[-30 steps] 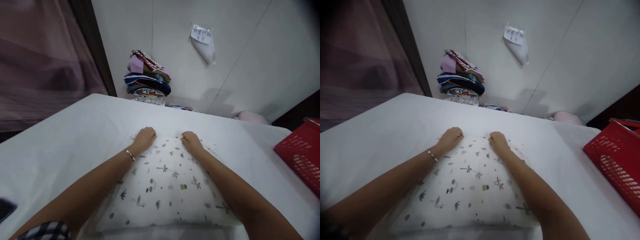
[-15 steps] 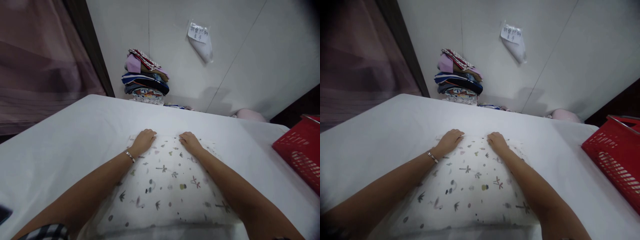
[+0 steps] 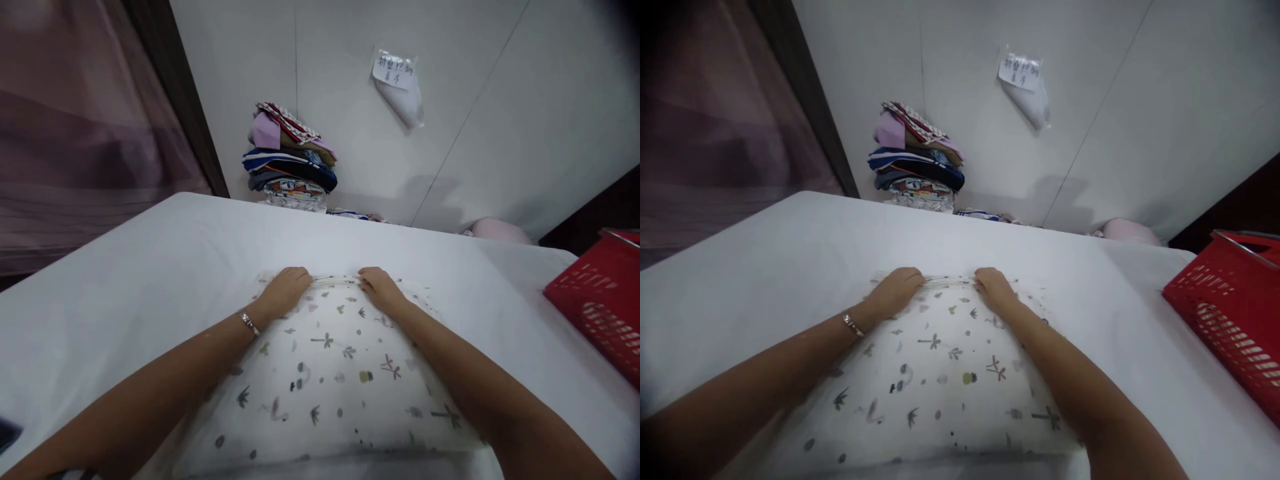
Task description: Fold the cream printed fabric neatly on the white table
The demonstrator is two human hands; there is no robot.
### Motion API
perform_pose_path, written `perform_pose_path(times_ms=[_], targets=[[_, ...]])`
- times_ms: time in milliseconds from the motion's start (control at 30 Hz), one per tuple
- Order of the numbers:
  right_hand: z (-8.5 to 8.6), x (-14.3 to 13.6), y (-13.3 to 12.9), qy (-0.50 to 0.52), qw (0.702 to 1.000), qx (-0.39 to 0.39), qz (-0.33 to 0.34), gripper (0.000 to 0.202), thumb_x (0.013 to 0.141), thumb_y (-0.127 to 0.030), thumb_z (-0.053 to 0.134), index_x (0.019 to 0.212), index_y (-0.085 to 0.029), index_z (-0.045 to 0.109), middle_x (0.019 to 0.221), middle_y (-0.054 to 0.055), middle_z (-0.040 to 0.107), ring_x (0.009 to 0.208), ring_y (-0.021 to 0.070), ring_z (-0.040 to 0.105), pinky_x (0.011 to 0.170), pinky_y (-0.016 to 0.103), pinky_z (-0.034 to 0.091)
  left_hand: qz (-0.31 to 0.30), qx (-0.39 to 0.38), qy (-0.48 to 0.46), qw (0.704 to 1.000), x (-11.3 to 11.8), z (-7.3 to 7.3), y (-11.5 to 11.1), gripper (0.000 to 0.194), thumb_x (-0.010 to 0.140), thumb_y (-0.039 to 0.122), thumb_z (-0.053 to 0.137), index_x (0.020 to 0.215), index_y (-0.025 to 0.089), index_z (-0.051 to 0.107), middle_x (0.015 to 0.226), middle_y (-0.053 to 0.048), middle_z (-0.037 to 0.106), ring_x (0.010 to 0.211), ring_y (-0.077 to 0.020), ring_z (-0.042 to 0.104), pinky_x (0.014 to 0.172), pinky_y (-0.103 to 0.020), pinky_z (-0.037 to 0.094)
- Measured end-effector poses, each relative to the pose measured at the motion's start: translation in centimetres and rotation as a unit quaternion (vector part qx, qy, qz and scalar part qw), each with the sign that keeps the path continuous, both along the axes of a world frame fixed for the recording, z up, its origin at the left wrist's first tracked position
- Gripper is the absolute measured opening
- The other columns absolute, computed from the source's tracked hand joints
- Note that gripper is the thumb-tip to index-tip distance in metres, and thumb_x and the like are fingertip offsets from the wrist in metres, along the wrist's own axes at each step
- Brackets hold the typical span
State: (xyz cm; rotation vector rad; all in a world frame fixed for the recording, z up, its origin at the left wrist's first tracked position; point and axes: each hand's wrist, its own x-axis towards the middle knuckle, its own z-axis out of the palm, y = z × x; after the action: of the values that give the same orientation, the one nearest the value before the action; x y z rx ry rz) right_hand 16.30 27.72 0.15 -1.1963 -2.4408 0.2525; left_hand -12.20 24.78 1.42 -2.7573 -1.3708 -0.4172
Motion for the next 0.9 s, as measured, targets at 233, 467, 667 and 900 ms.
perform_pose_path(times_ms=[233, 467, 667, 900], targets=[[1.2, -0.6, 1.1, -0.047, 0.991, -0.117, -0.054, 0.018, 0.087, -0.022, 0.045, 0.096, -0.019, 0.060, 0.097, 0.007, 0.062, 0.089, 0.0195, 0.054, 0.079, 0.032, 0.040, 0.093, -0.105, -0.039, 0.989, 0.6, 1.1, 1.5, 0.026, 0.089, 0.025, 0.031, 0.093, 0.019, 0.056, 0.098, -0.005, 0.058, 0.082, -0.0159, 0.056, 0.070, -0.028, 0.042], [1.6, -0.1, 1.1, -0.065, 0.993, -0.086, -0.043, 0.022, 0.088, -0.028, 0.047, 0.102, -0.018, 0.061, 0.101, 0.009, 0.060, 0.098, 0.0214, 0.050, 0.085, 0.032, 0.038, 0.112, -0.109, -0.011, 0.988, 0.3, 1.3, 1.9, 0.031, 0.088, 0.037, 0.034, 0.090, 0.018, 0.058, 0.094, -0.005, 0.062, 0.086, -0.0189, 0.056, 0.070, -0.029, 0.040], [2.0, 0.0, 0.6, -0.042, 0.996, -0.069, -0.026, 0.015, 0.087, -0.027, 0.048, 0.086, -0.018, 0.059, 0.090, 0.006, 0.060, 0.088, 0.0183, 0.050, 0.079, 0.030, 0.038, 0.142, -0.158, -0.024, 0.977, -0.5, 2.2, 1.5, 0.035, 0.087, 0.046, 0.032, 0.085, 0.021, 0.057, 0.088, -0.002, 0.064, 0.076, -0.0166, 0.056, 0.061, -0.026, 0.036], [2.1, -0.4, 1.8, -0.091, 0.984, -0.146, -0.054, 0.022, 0.088, -0.032, 0.045, 0.091, -0.018, 0.062, 0.095, 0.008, 0.062, 0.087, 0.0187, 0.054, 0.074, 0.027, 0.038, 0.175, -0.218, 0.009, 0.960, -0.6, 2.0, 3.0, 0.033, 0.083, 0.044, 0.037, 0.086, 0.022, 0.061, 0.095, -0.003, 0.065, 0.082, -0.0190, 0.057, 0.063, -0.027, 0.038]])
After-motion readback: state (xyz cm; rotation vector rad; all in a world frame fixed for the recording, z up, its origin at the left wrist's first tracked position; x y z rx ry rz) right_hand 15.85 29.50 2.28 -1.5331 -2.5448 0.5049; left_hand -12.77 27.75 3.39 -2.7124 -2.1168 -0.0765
